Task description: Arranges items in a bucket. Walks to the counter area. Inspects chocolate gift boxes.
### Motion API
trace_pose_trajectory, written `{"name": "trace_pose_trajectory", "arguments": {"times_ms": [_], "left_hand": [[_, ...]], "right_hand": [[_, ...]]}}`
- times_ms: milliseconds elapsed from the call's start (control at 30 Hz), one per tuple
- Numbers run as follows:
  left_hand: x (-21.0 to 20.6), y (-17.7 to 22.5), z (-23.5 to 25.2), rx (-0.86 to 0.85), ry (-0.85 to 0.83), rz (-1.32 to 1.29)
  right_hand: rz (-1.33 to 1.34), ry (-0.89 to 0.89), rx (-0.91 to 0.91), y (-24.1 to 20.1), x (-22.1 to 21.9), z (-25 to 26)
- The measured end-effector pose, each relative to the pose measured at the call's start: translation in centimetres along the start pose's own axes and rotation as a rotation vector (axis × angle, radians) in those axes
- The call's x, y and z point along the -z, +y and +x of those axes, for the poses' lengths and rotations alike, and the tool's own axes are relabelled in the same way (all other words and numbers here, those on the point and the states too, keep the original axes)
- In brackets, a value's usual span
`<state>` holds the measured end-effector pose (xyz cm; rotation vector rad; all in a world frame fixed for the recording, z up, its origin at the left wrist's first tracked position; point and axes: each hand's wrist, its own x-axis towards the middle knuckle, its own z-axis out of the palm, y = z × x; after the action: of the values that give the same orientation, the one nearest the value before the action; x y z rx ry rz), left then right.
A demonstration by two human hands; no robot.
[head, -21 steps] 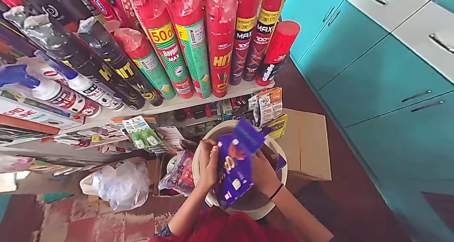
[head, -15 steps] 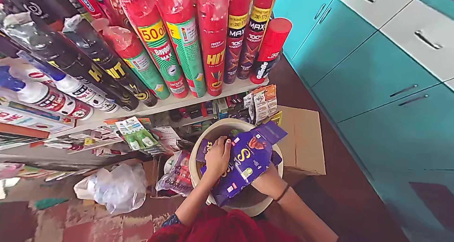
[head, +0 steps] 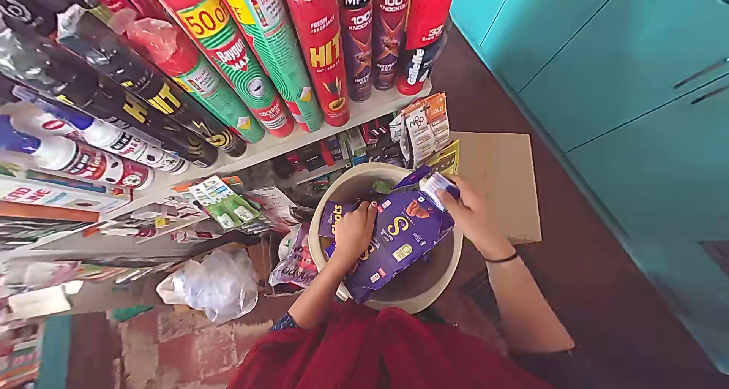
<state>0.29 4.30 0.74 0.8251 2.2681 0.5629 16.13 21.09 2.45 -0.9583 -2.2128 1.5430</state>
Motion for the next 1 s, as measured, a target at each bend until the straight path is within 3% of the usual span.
{"name": "trace_pose_trajectory", "arguments": {"times_ms": [133, 200, 267, 333, 467, 533, 600, 733, 1000], "left_hand": [[1.6, 1.1, 1.2, -0.05, -0.144, 0.142], [2.4, 2.1, 2.4, -0.116, -0.22, 0.157], [2.0, 2.5, 4.1, -0.234, -0.267, 0.009], [1.0, 3.0, 6.2, -0.339, -0.318, -0.092], [0.2, 4.6, 7.1, -0.363, -0.345, -0.004], [0.1, 5.8, 6.2, -0.338, -0.295, 0.044], [-0.8, 6.5, 5.4, -0.407, -0.198, 0.116], [-2.2, 6.5, 5.5, -0.67, -0.126, 0.197], [-1.6, 7.5, 5.1, -0.584, -0.2, 0.292]], "right_hand": [[0.155, -0.161, -0.275, 2.0, 0.8, 1.1], [0.153, -0.194, -0.253, 3.4, 0.6, 1.2], [0.132, -0.213, -0.18, 4.0, 0.4, 1.2], [0.068, -0.158, -0.133, 3.9, 0.4, 1.3], [-0.04, 0.157, 0.056, 5.5, 0.6, 0.8], [0.114, 0.157, -0.089, 5.8, 1.1, -0.4], [0.314, 0.041, -0.287, 6.4, 1.2, -2.3], [0.369, -0.198, -0.104, 8.4, 0.2, -4.1], [0.401, -0.003, 0.028, 8.7, -2.3, -4.2]]}}
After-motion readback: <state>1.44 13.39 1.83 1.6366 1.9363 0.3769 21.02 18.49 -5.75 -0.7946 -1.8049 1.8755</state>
